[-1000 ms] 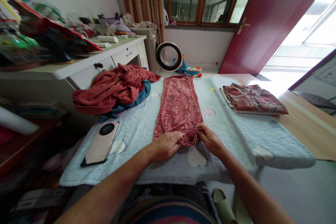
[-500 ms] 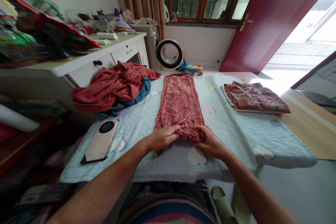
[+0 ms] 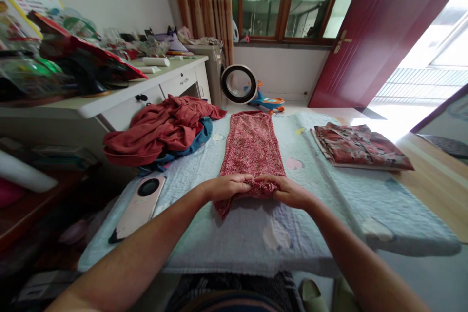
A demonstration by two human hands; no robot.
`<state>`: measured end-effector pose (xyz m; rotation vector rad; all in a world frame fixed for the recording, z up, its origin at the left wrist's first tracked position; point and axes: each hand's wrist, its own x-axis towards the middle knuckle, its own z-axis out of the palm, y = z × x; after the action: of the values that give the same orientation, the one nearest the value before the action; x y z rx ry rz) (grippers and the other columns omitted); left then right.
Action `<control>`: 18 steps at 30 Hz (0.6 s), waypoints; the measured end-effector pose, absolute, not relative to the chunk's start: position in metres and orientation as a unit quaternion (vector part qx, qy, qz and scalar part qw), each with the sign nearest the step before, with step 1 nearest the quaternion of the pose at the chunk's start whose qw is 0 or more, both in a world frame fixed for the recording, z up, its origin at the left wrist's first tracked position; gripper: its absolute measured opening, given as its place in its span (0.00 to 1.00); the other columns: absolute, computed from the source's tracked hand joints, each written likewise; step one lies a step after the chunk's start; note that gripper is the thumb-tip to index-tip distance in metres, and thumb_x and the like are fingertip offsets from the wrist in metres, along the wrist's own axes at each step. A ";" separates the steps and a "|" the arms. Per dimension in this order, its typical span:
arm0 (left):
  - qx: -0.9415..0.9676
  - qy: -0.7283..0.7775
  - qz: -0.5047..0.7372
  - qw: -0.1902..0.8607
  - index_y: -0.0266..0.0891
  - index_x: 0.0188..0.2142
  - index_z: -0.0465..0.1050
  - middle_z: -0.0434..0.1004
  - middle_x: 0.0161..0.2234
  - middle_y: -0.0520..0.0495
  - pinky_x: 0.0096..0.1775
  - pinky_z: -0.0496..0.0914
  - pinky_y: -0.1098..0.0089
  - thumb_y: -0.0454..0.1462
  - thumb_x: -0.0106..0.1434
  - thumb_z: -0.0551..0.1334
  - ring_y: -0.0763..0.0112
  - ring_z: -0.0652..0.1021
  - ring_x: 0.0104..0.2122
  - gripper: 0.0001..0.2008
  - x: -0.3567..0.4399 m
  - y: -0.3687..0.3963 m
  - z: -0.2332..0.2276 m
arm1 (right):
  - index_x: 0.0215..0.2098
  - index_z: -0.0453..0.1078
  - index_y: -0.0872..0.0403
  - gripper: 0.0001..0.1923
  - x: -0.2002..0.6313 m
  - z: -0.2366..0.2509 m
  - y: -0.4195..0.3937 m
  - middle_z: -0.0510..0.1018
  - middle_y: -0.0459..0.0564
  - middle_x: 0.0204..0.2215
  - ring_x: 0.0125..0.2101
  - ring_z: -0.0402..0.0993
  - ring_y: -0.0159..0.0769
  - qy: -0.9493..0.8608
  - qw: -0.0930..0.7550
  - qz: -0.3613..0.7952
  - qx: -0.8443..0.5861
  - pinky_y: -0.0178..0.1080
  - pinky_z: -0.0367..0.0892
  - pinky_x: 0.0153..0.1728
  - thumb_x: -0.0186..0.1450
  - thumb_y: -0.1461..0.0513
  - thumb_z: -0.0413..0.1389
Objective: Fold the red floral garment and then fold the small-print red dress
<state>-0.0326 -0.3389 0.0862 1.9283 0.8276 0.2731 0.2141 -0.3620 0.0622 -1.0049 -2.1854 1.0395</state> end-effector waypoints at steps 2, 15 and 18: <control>0.765 0.364 0.109 0.520 0.39 0.52 0.73 0.75 0.54 0.46 0.60 0.62 0.64 0.41 0.61 0.58 0.58 0.69 0.58 0.20 -0.032 -0.327 0.089 | 0.38 0.72 0.51 0.18 0.215 0.064 -0.354 0.78 0.44 0.33 0.35 0.72 0.37 -0.795 0.238 0.400 -0.391 0.38 0.67 0.40 0.51 0.70 0.49; 0.455 0.371 0.080 0.805 0.32 0.37 0.76 0.82 0.32 0.44 0.42 0.74 0.65 0.36 0.57 0.62 0.66 0.81 0.32 0.11 -0.017 -0.208 0.095 | 0.31 0.67 0.52 0.07 0.225 0.077 -0.272 0.70 0.42 0.23 0.25 0.64 0.32 -0.645 0.293 0.530 -0.466 0.35 0.60 0.27 0.53 0.61 0.55; 0.459 0.359 0.080 0.809 0.32 0.34 0.76 0.82 0.28 0.44 0.38 0.74 0.63 0.37 0.58 0.61 0.64 0.80 0.28 0.09 -0.016 -0.175 0.090 | 0.34 0.66 0.52 0.10 0.225 0.076 -0.249 0.72 0.42 0.24 0.26 0.67 0.33 -0.602 0.327 0.555 -0.472 0.36 0.63 0.28 0.52 0.60 0.56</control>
<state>-0.0157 -0.1753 0.0905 0.9816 0.7675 0.1715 0.2250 -0.2491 0.0762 -1.2359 -1.5759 1.4532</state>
